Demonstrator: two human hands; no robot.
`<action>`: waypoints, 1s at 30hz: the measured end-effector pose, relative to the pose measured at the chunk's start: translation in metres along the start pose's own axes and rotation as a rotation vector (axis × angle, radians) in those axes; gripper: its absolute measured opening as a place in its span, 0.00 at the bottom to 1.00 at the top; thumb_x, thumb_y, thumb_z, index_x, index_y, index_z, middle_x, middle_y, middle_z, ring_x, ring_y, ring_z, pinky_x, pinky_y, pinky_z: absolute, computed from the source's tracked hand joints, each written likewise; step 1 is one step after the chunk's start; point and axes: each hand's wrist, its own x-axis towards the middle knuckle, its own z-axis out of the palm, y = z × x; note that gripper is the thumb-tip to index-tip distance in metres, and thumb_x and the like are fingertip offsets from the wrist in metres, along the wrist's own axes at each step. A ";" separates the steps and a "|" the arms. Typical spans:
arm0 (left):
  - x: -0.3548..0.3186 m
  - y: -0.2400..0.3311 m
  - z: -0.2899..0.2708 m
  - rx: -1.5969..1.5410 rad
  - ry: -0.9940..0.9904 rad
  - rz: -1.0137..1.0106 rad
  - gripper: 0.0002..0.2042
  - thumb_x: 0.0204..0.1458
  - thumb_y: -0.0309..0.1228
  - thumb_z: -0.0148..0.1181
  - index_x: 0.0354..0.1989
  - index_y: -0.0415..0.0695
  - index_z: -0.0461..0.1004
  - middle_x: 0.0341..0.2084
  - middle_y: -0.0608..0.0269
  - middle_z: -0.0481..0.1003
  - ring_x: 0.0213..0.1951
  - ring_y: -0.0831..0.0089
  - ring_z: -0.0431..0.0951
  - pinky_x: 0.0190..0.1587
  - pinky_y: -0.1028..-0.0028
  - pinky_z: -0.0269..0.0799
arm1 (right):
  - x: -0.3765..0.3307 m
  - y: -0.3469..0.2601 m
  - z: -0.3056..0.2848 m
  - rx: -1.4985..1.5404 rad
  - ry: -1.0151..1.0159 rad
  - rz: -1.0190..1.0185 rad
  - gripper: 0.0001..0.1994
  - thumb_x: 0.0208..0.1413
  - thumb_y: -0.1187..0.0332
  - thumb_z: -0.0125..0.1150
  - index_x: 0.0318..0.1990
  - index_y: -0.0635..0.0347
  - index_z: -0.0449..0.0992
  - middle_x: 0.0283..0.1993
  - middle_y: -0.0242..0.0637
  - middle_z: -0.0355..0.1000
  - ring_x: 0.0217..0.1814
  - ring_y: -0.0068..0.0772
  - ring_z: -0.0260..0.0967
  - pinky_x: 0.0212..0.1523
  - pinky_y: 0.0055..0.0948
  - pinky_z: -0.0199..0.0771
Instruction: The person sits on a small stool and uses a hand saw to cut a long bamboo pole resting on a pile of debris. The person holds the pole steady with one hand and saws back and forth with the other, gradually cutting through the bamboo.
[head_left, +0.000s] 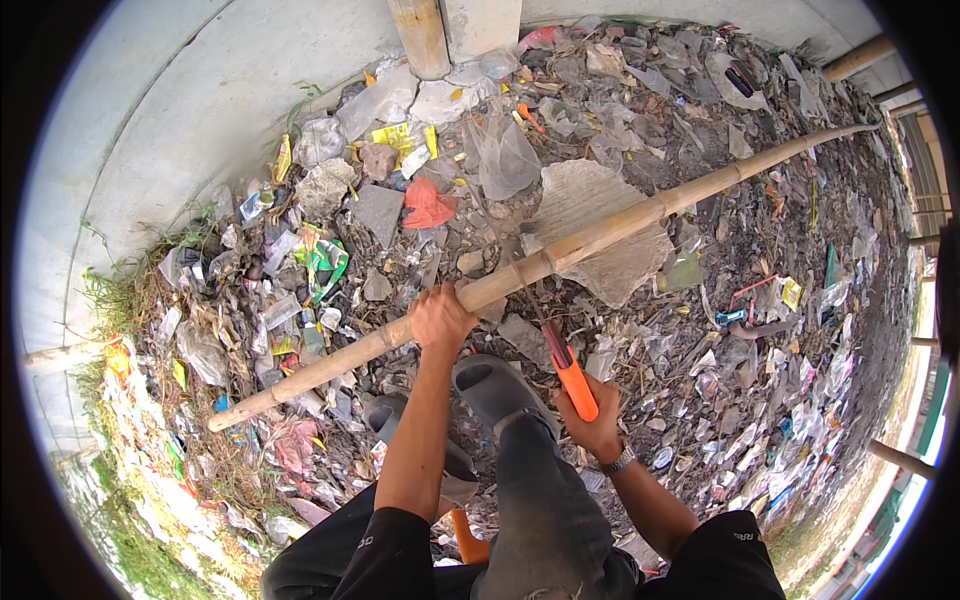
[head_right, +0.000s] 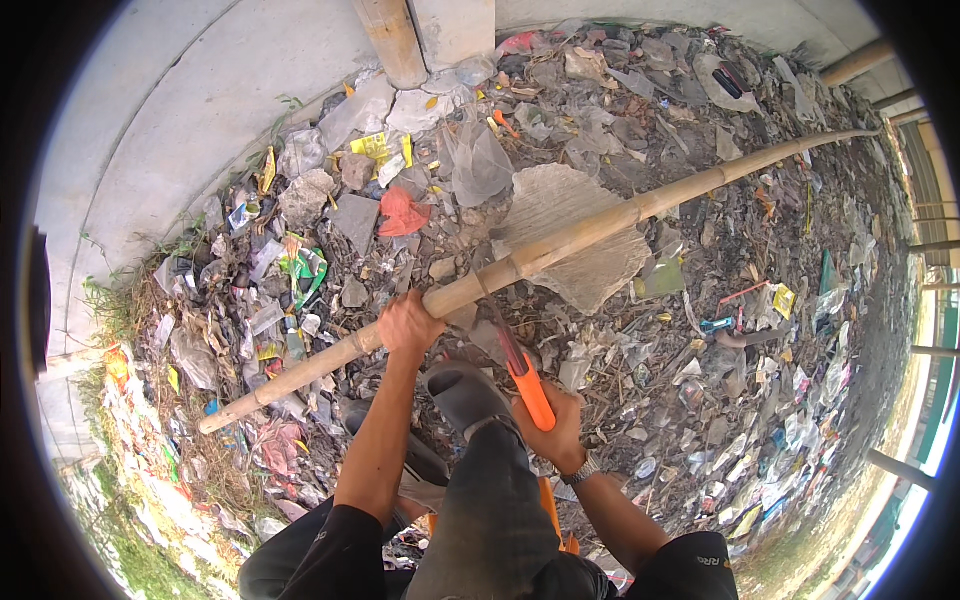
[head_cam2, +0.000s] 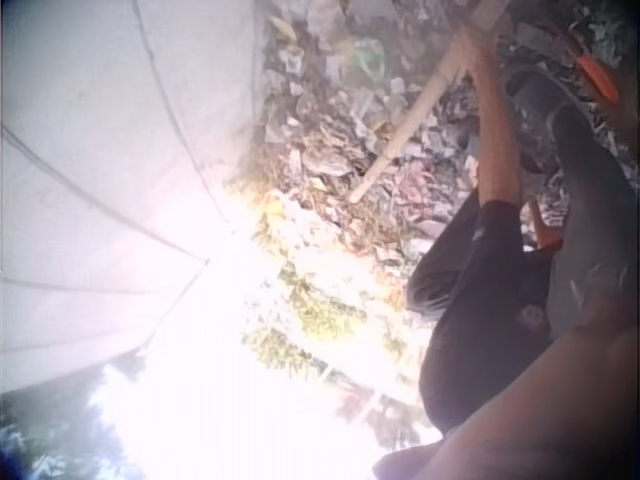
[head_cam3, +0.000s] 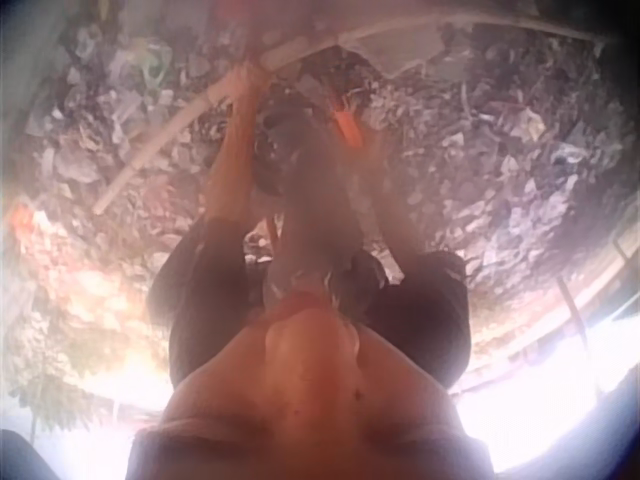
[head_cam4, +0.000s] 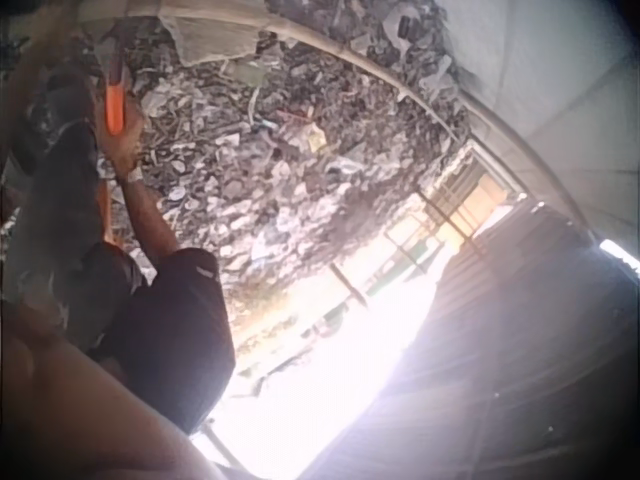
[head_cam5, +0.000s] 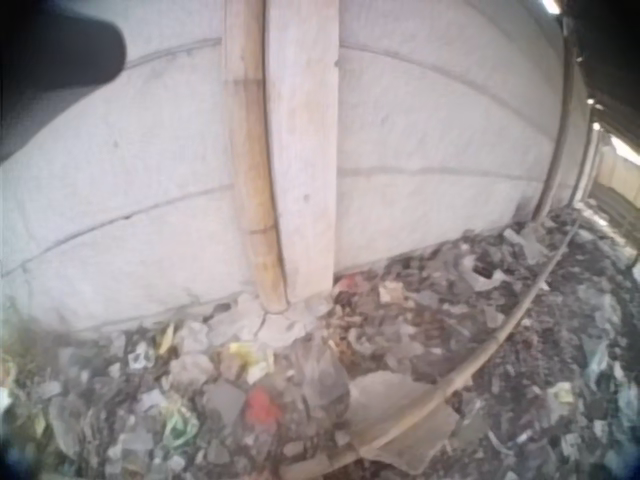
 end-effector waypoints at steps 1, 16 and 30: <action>0.000 -0.004 0.006 -0.003 0.040 0.027 0.14 0.47 0.38 0.66 0.40 0.46 0.83 0.39 0.55 0.85 0.47 0.56 0.84 0.54 0.60 0.75 | -0.003 0.018 0.001 0.007 -0.012 -0.017 0.07 0.57 0.69 0.70 0.35 0.63 0.79 0.22 0.31 0.71 0.21 0.20 0.66 0.26 0.28 0.68; 0.000 -0.009 0.025 0.021 0.175 0.073 0.13 0.41 0.38 0.71 0.35 0.49 0.81 0.32 0.60 0.83 0.41 0.59 0.83 0.49 0.60 0.76 | 0.002 0.036 -0.003 0.178 0.165 0.054 0.09 0.56 0.70 0.72 0.38 0.68 0.84 0.24 0.27 0.75 0.25 0.14 0.66 0.26 0.23 0.67; -0.004 -0.015 0.055 0.061 0.430 0.114 0.08 0.43 0.36 0.68 0.29 0.49 0.78 0.28 0.63 0.79 0.36 0.60 0.80 0.43 0.61 0.74 | 0.027 -0.101 -0.007 -0.057 0.073 0.020 0.12 0.60 0.66 0.73 0.40 0.66 0.80 0.22 0.37 0.72 0.23 0.23 0.66 0.27 0.30 0.69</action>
